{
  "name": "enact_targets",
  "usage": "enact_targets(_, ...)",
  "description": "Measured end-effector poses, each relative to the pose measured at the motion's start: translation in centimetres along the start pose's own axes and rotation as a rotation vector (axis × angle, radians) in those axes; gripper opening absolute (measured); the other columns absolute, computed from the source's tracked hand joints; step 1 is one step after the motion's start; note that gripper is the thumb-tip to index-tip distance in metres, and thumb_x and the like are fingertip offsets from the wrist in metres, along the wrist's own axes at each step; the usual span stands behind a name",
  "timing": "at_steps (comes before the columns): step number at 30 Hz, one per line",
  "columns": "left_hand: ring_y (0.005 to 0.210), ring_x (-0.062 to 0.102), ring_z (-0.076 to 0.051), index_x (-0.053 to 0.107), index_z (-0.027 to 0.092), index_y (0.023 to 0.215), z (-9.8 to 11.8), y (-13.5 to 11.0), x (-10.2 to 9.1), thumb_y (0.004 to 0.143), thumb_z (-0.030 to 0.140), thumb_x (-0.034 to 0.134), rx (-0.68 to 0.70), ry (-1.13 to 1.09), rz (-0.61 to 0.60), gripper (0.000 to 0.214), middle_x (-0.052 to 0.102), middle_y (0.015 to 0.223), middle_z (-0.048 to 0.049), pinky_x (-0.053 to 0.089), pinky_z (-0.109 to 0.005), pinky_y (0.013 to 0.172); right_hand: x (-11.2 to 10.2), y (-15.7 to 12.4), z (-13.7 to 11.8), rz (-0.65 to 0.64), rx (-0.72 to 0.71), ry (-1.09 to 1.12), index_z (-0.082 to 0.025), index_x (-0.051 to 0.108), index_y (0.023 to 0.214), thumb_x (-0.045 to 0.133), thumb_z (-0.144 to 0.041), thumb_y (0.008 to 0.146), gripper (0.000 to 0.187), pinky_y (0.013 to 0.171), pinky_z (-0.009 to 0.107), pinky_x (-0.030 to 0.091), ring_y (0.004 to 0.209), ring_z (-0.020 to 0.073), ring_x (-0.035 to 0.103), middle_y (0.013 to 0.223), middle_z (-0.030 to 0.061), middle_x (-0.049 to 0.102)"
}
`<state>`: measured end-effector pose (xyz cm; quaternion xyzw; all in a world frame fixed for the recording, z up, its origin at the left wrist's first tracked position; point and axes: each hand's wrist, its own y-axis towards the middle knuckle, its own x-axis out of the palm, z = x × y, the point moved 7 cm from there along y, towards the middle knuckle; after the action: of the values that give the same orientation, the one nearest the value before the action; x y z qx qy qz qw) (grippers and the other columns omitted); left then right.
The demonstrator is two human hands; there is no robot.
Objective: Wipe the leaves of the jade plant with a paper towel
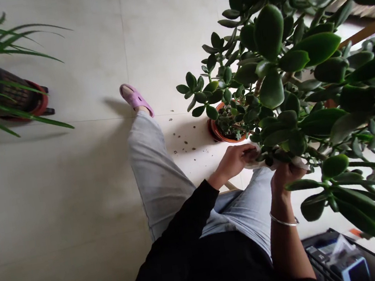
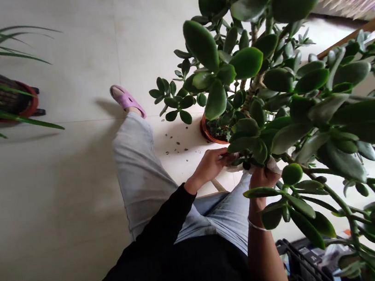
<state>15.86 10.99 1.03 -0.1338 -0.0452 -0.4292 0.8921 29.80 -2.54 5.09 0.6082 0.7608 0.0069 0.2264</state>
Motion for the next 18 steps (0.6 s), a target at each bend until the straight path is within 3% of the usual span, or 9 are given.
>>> enact_targets(6,0.066,0.054,-0.011,0.074,0.017,0.079,-2.5,0.7,-1.6,0.079,0.050,0.083,-0.070,-0.208,0.179,0.034,0.066,0.071,0.0016,0.042,-0.024,0.065,-0.2,-0.2,0.0,-0.053,0.050,0.043,-0.025,0.064,0.075,0.074,-0.026,0.082,0.012,0.062,0.035,0.060,0.064,0.0173,0.059,0.069,-0.0036,0.062)
enact_targets(9,0.076,0.061,-0.014,0.075,0.018,0.092,-2.9,1.4,-2.9,0.083,0.054,0.078,-0.032,-0.309,0.310,0.037,0.072,0.086,-0.0022,0.048,-0.027,0.072,-0.1,-0.4,0.0,-0.108,0.084,0.026,-0.025,0.063,0.073,0.073,-0.025,0.084,0.015,0.065,0.036,0.060,0.063,0.0172,0.059,0.071,-0.0031,0.064)
enact_targets(11,0.088,0.066,-0.017,0.076,0.018,0.103,-2.4,1.9,-3.3,0.085,0.052,0.076,0.005,-0.294,0.331,0.038,0.075,0.100,-0.0053,0.051,-0.030,0.082,-0.1,-0.4,0.2,-0.139,0.102,0.022,-0.025,0.062,0.073,0.072,-0.025,0.084,0.015,0.068,0.037,0.060,0.064,0.0172,0.058,0.072,-0.0027,0.064)
enact_targets(14,0.098,0.069,-0.021,0.077,0.017,0.108,-1.3,2.7,-2.3,0.084,0.044,0.079,0.038,-0.216,0.203,0.036,0.077,0.109,-0.0074,0.052,-0.032,0.091,0.0,-0.3,0.8,-0.170,0.105,0.028,-0.025,0.064,0.074,0.072,-0.028,0.084,0.013,0.074,0.041,0.061,0.069,0.0195,0.061,0.073,-0.0011,0.064)
enact_targets(18,0.097,0.070,-0.021,0.076,0.015,0.116,-0.9,3.6,0.1,0.083,0.038,0.081,0.066,-0.162,-0.029,0.040,0.078,0.103,-0.0071,0.052,-0.031,0.090,0.0,0.2,1.7,-0.180,0.111,0.023,-0.024,0.066,0.078,0.073,-0.033,0.083,0.013,0.087,0.049,0.060,0.079,0.0219,0.065,0.078,0.0002,0.067)
